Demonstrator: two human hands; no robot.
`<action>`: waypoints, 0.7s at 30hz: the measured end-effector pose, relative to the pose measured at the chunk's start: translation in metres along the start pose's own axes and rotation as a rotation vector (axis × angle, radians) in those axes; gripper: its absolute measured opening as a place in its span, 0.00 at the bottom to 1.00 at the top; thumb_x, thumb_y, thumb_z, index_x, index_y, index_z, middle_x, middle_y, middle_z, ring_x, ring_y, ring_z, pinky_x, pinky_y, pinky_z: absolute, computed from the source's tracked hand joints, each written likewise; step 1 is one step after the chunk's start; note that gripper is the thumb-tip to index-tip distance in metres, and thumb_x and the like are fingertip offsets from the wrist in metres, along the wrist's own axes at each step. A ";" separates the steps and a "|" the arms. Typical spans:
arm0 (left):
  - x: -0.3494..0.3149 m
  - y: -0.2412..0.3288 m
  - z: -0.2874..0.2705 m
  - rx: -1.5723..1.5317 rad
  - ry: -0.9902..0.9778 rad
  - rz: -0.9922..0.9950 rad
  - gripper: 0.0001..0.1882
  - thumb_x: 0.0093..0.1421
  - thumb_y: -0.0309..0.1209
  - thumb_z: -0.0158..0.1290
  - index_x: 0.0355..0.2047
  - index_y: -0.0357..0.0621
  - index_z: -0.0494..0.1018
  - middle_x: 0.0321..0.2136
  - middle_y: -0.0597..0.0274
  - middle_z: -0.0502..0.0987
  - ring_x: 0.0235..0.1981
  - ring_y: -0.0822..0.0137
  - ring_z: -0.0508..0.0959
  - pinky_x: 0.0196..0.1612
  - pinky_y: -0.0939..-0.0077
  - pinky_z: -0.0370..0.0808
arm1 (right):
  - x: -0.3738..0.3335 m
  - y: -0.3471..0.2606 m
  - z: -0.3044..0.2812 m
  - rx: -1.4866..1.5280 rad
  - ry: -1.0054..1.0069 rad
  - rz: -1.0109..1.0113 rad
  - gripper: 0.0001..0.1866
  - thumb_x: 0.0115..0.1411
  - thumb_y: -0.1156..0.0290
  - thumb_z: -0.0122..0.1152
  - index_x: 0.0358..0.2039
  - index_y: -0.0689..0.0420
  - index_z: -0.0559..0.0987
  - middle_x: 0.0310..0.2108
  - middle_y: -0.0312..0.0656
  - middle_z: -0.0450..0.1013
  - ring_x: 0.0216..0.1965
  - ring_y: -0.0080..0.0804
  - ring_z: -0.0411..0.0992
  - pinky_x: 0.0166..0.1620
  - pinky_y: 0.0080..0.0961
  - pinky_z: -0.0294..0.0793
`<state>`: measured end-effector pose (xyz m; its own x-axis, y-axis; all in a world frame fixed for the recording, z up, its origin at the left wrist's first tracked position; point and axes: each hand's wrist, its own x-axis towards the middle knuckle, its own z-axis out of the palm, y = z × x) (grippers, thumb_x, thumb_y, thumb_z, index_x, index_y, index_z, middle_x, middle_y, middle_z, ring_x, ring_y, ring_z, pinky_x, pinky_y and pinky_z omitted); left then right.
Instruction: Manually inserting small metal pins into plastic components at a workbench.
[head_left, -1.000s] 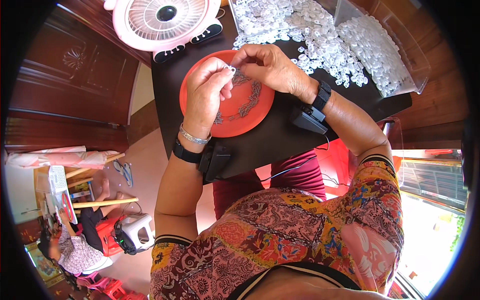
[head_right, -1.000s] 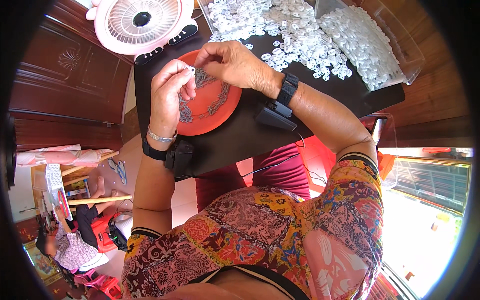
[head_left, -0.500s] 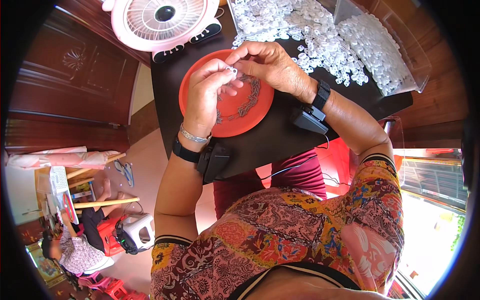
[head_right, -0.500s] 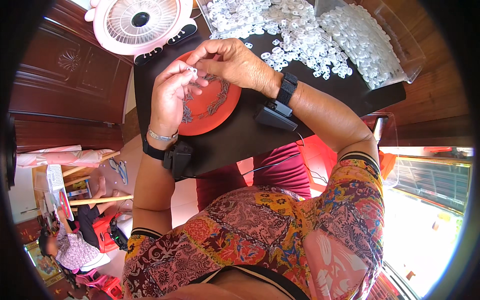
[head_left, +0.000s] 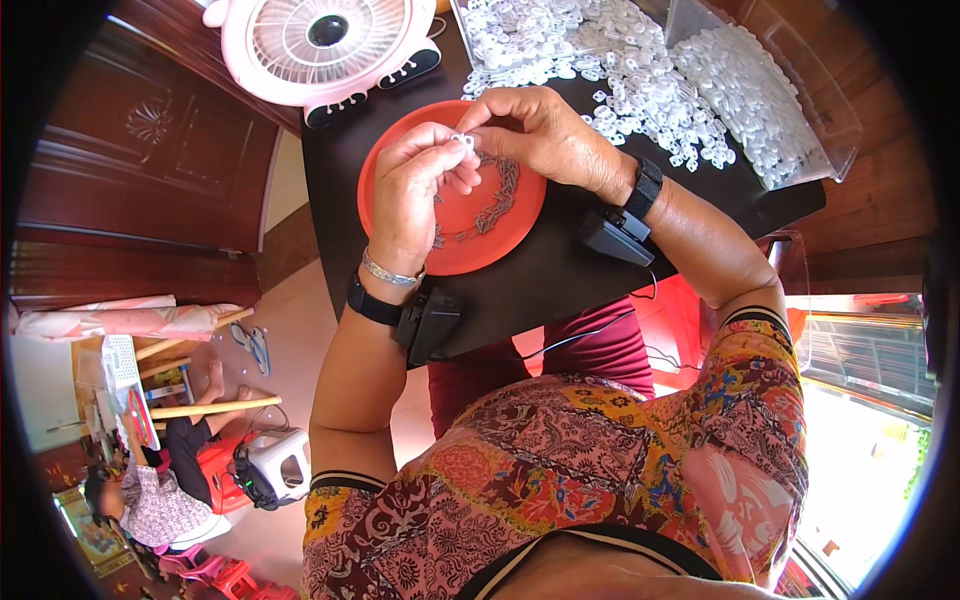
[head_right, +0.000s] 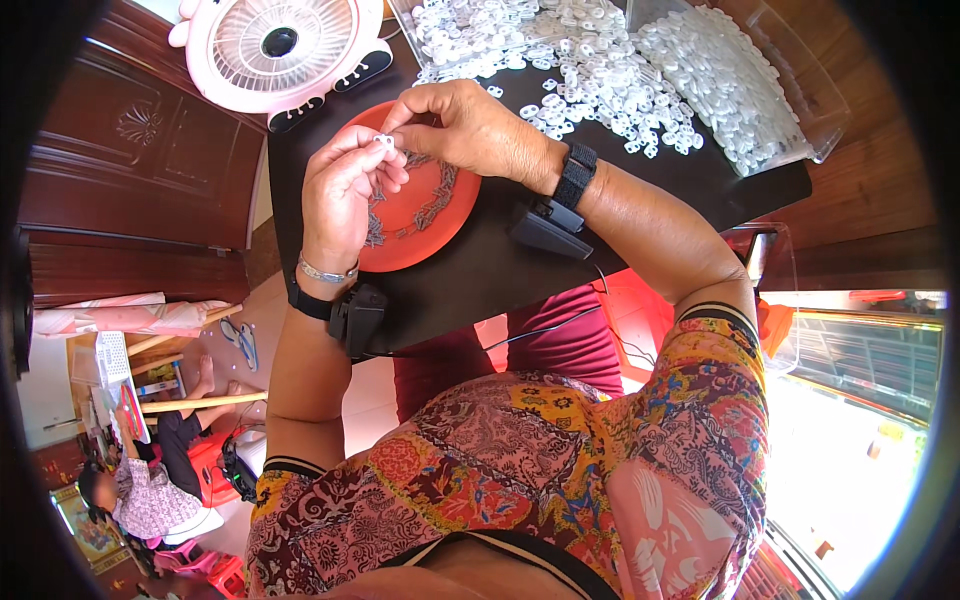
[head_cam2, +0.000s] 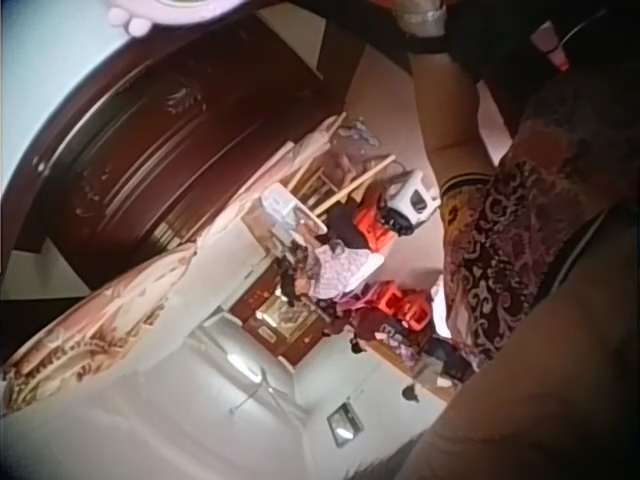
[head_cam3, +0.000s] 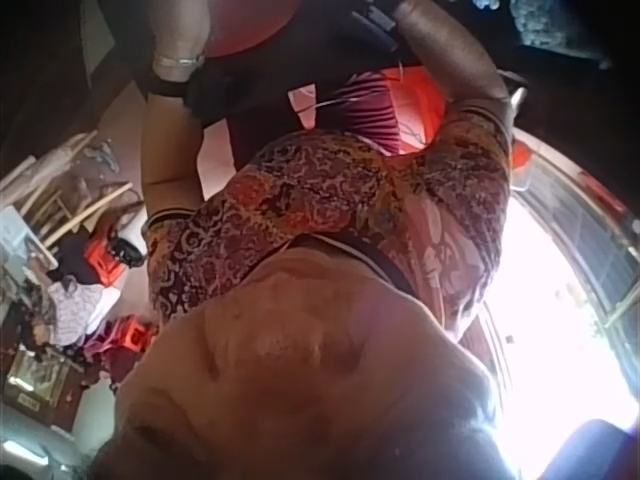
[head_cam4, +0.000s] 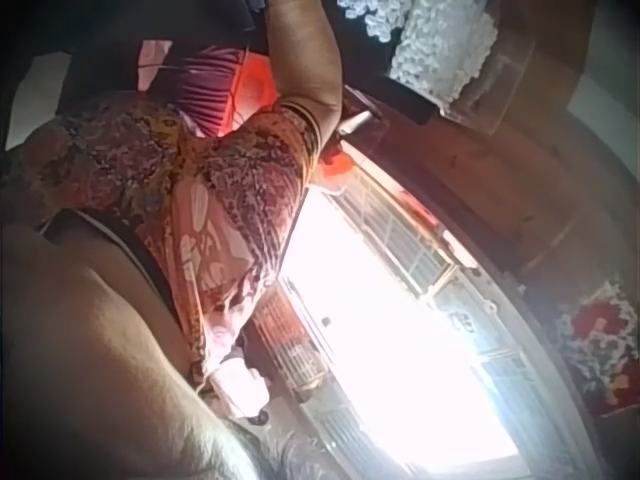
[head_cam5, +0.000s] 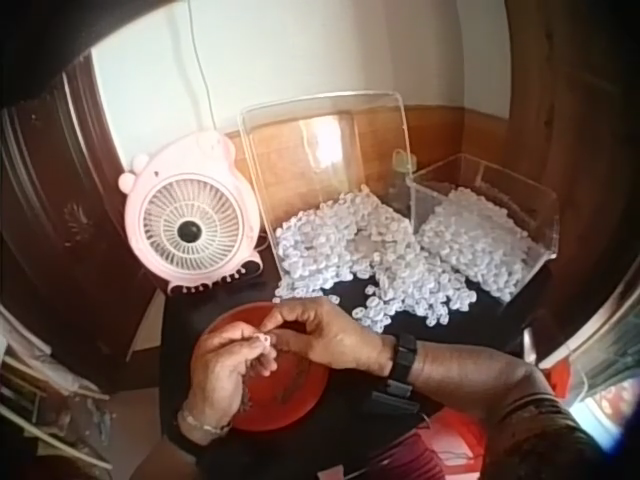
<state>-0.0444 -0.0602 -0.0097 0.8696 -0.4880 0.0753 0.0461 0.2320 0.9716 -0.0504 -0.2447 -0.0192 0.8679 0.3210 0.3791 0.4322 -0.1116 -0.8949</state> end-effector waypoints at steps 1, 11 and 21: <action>0.000 0.000 0.001 0.001 -0.004 0.001 0.08 0.58 0.29 0.48 0.28 0.35 0.73 0.23 0.60 0.75 0.23 0.73 0.74 0.28 0.83 0.69 | 0.000 -0.001 0.000 -0.001 0.000 0.000 0.08 0.57 0.71 0.60 0.36 0.61 0.78 0.28 0.37 0.76 0.32 0.21 0.73 0.38 0.19 0.73; 0.000 0.000 -0.005 -0.066 -0.003 0.032 0.09 0.58 0.29 0.48 0.28 0.35 0.73 0.25 0.59 0.75 0.24 0.72 0.75 0.29 0.82 0.70 | 0.000 -0.002 0.003 -0.002 -0.007 -0.055 0.07 0.60 0.75 0.56 0.38 0.60 0.77 0.31 0.36 0.74 0.34 0.22 0.73 0.39 0.19 0.73; -0.001 0.002 0.000 0.073 0.002 0.053 0.08 0.58 0.29 0.47 0.27 0.37 0.72 0.23 0.61 0.75 0.22 0.74 0.74 0.27 0.83 0.69 | 0.000 -0.011 -0.003 -0.191 -0.059 0.021 0.04 0.61 0.75 0.55 0.33 0.63 0.74 0.27 0.34 0.71 0.32 0.18 0.70 0.39 0.19 0.71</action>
<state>-0.0453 -0.0596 -0.0081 0.8707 -0.4753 0.1263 -0.0355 0.1954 0.9801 -0.0548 -0.2463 -0.0084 0.8640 0.3702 0.3411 0.4573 -0.2938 -0.8394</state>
